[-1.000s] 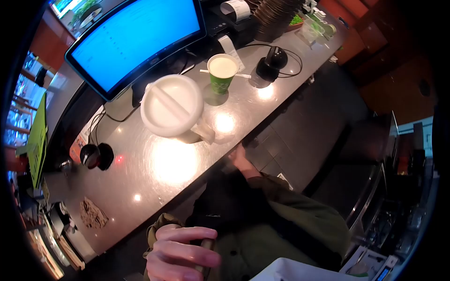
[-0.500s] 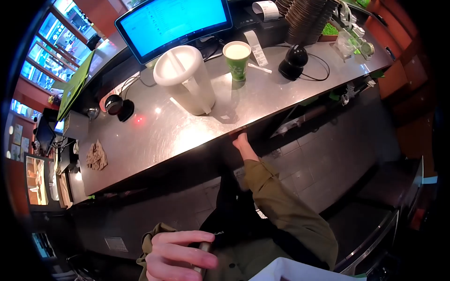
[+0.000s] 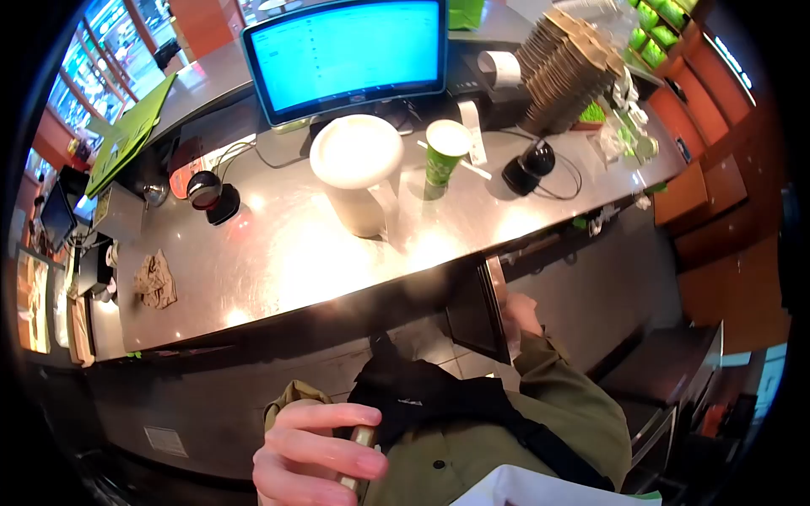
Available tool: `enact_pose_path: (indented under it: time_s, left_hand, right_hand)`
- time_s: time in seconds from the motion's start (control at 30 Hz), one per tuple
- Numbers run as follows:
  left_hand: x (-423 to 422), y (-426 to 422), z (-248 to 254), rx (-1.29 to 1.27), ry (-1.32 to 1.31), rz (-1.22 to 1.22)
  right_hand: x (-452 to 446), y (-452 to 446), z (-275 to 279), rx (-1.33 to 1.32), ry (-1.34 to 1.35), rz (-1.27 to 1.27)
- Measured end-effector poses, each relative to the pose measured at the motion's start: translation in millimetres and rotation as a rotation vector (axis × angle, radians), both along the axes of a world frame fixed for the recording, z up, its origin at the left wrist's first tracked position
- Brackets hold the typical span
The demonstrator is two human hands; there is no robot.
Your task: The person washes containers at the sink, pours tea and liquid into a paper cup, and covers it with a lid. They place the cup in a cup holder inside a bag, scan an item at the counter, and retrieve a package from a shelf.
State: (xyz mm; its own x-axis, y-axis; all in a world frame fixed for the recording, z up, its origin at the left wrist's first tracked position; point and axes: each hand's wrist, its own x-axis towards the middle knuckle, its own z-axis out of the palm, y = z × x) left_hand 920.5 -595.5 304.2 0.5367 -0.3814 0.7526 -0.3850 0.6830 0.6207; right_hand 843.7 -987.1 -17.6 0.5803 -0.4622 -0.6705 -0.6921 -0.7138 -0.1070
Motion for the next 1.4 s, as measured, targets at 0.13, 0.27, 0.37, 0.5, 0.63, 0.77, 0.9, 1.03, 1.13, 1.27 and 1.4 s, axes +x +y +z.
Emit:
enact_pose_path:
  time_s: [0.13,0.27,0.37,0.5,0.63,0.77,0.9,1.03,1.13,1.27,1.4]
  left_hand:
    - [-7,-14,-4,-0.006,0.033,0.072]
    - [-32,-58,-18,-0.182,-0.119,0.276]
    - [-75,-69,-18,-0.002,0.078,0.334]
    - [-117,-87,-11,-0.062,0.088,0.535]
    - [-145,-79,-23,0.000,0.069,0.520]
    - [-176,-74,-47,-0.063,0.089,0.588]
    - [-222,-67,-100,-0.289,0.200,0.771]
    - [-250,-57,-140,-0.212,0.366,0.765]
    - [-260,-60,-184,-0.207,0.462,0.867]
    - [-254,-65,-255,-0.269,0.522,0.791]
    - [-224,-72,-313,-0.284,0.626,0.663]
  right_hand:
    - [89,67,126,0.376,-0.969,0.067]
    - [173,135,184,0.738,-1.292,0.207]
    - [198,149,180,1.193,-1.093,-0.040]
    - [188,144,172,1.271,-1.135,0.046]
    - [122,123,192,1.524,-0.894,0.185]
    - [69,111,174,1.671,-0.607,0.210]
    - [32,125,102,1.623,-0.135,0.129]
    - [11,158,-65,1.530,0.303,-0.098]
    - [-8,167,-208,1.362,0.199,-0.327]
    - [26,116,-310,1.282,-0.068,-0.470]
    - [103,78,-361,1.070,-0.315,-0.533]
